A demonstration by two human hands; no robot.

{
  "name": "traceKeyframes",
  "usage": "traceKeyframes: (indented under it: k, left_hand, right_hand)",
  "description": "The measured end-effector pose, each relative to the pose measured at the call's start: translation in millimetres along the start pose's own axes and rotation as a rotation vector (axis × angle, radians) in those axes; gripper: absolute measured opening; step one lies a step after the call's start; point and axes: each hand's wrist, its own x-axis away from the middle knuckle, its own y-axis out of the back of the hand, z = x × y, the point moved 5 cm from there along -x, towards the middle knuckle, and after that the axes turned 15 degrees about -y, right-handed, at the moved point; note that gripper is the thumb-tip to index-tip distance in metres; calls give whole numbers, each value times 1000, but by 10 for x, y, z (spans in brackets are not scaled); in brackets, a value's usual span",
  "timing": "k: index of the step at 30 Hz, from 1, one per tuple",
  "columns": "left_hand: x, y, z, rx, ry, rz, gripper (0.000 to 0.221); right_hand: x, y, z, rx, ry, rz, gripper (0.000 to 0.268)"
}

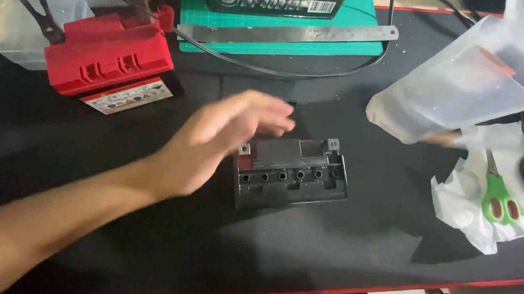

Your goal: Filling the cells of a lead-acid battery with liquid using a syringe at a workbench

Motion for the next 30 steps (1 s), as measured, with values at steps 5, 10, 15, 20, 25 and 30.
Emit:
traceKeyframes:
  k: [5,10,15,20,25,30]
  left_hand:
    - [285,-57,59,17,-49,61,105]
    - [308,-109,169,-109,173,35,87]
    - [326,-106,159,-143,145,43,86]
    - [367,-143,144,-215,-153,113,82]
    - [461,-190,159,-338,-328,158,77]
    - [476,-208,102,-364,-442,163,74]
  right_hand:
    - [-904,-2032,-685,536,51,197,27]
    - [-1028,-1916,-813,373,-35,250,48]
    - [-1062,-1885,-859,404,-12,196,42]
    - [-1036,-1965,-856,521,-11,52,37]
    - [-974,-2143,-913,613,55,-179,35]
    - [-962,-2205,-939,587,2,-33,34]
